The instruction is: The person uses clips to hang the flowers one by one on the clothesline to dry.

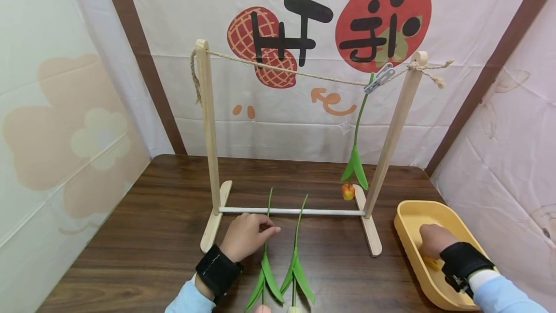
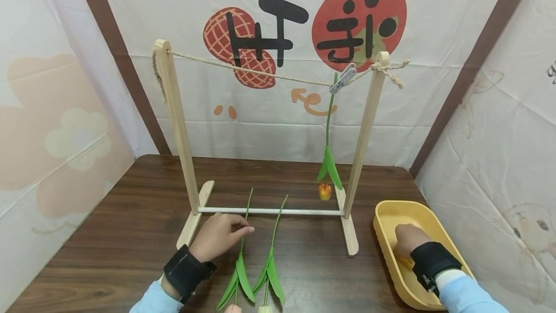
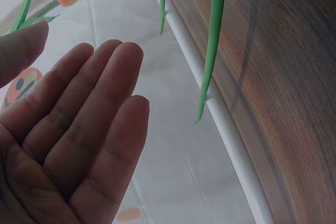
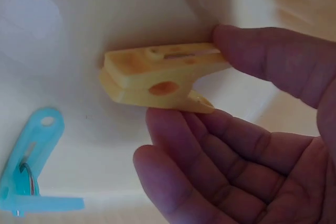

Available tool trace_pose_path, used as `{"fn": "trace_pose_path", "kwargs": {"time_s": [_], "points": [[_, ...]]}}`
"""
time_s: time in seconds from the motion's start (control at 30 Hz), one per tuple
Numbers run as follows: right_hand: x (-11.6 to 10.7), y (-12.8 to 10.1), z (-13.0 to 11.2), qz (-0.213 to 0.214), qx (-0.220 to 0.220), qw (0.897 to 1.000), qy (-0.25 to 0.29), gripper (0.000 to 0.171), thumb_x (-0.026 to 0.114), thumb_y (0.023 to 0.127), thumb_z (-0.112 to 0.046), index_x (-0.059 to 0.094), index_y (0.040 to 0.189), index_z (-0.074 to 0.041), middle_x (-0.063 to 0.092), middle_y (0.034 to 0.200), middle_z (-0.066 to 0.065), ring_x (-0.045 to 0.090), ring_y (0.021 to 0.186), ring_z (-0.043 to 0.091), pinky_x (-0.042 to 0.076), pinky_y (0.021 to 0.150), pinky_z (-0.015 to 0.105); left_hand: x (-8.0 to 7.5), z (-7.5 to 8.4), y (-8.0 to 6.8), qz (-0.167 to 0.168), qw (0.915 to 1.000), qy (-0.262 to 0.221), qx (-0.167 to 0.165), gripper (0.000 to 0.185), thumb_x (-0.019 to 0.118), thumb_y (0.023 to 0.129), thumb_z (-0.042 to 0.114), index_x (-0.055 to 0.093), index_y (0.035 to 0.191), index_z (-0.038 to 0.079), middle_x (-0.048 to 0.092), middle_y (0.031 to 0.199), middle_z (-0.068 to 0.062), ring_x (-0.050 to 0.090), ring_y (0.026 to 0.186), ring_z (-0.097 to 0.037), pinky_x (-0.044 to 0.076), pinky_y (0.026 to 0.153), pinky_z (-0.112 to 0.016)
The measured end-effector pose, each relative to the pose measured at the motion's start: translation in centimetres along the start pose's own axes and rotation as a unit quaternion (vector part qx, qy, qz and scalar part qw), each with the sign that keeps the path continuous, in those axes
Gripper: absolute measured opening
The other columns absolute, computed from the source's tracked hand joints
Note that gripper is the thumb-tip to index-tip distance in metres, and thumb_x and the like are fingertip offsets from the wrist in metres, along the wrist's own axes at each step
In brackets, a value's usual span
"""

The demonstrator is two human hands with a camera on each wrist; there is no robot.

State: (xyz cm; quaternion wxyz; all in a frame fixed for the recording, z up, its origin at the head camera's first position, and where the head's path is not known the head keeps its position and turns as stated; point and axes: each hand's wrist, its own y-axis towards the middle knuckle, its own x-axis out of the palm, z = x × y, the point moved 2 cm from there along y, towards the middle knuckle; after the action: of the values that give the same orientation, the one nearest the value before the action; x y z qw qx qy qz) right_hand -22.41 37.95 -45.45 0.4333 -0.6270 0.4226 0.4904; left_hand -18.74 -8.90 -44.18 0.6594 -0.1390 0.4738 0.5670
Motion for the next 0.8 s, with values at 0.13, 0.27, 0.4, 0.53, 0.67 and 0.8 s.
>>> {"fn": "trace_pose_path", "kwargs": {"time_s": [0.13, 0.27, 0.4, 0.53, 0.67, 0.8], "points": [[-0.2, -0.1, 0.0, 0.0, 0.006, 1.0, 0.0, 0.02, 0.069, 0.066, -0.006, 0.05, 0.067, -0.007, 0.047, 0.064, 0.002, 0.044, 0.057, 0.02, 0.039, 0.056, 0.035, 0.0, 0.0, 0.1, -0.002, 1.0, 0.004, -0.001, 0.016, 0.071, 0.09, 0.033, 0.076, 0.083, 0.019, 0.061, 0.068, 0.015, 0.05, 0.055, 0.002, 0.041, 0.053, -0.024], [-0.7, -0.2, 0.3, 0.003, 0.014, 1.0, 0.012, 0.024, 0.072, 0.063, -0.011, 0.049, 0.066, -0.007, 0.046, 0.062, 0.002, 0.043, 0.054, 0.019, 0.037, 0.054, 0.033, 0.1, -0.1, 0.1, -0.004, 1.0, 0.004, -0.001, 0.016, 0.07, 0.09, 0.033, 0.076, 0.084, 0.02, 0.061, 0.068, 0.015, 0.05, 0.056, 0.002, 0.041, 0.053, -0.024], [-1.2, -0.4, 1.0, 0.002, 0.022, 1.0, 0.022, 0.026, 0.072, 0.062, -0.013, 0.046, 0.061, -0.009, 0.043, 0.058, -0.001, 0.04, 0.05, 0.016, 0.032, 0.05, 0.029, 0.1, -0.1, 0.1, -0.003, 1.0, 0.001, -0.002, 0.014, 0.071, 0.089, 0.032, 0.076, 0.083, 0.02, 0.06, 0.067, 0.016, 0.049, 0.055, 0.003, 0.041, 0.053, -0.023], [-1.9, -0.7, 1.6, 0.013, 0.022, 0.999, 0.028, 0.032, 0.071, 0.062, -0.015, 0.041, 0.054, -0.014, 0.034, 0.053, -0.007, 0.032, 0.046, 0.011, 0.026, 0.048, 0.026, 0.1, -0.2, 0.1, -0.001, 1.0, 0.002, -0.004, 0.013, 0.072, 0.089, 0.032, 0.075, 0.083, 0.021, 0.06, 0.068, 0.016, 0.05, 0.056, 0.003, 0.041, 0.053, -0.023], [-3.0, -1.2, 1.6, 0.034, 0.013, 0.998, 0.048, 0.039, 0.073, 0.063, -0.015, 0.036, 0.05, -0.018, 0.027, 0.05, -0.01, 0.025, 0.045, 0.008, 0.022, 0.048, 0.026, 0.1, -0.2, 0.1, 0.0, 1.0, 0.0, -0.003, 0.011, 0.073, 0.088, 0.03, 0.075, 0.083, 0.02, 0.062, 0.069, 0.015, 0.051, 0.057, 0.003, 0.043, 0.055, -0.023], [-4.5, -1.7, 1.2, 0.041, 0.008, 0.997, 0.061, 0.044, 0.075, 0.067, -0.016, 0.036, 0.048, -0.019, 0.026, 0.047, -0.013, 0.024, 0.045, 0.007, 0.021, 0.047, 0.025, 0.1, -0.2, 0.1, -0.003, 1.0, 0.0, -0.006, 0.012, 0.073, 0.088, 0.031, 0.075, 0.083, 0.021, 0.062, 0.07, 0.016, 0.051, 0.057, 0.004, 0.043, 0.055, -0.023]]}}
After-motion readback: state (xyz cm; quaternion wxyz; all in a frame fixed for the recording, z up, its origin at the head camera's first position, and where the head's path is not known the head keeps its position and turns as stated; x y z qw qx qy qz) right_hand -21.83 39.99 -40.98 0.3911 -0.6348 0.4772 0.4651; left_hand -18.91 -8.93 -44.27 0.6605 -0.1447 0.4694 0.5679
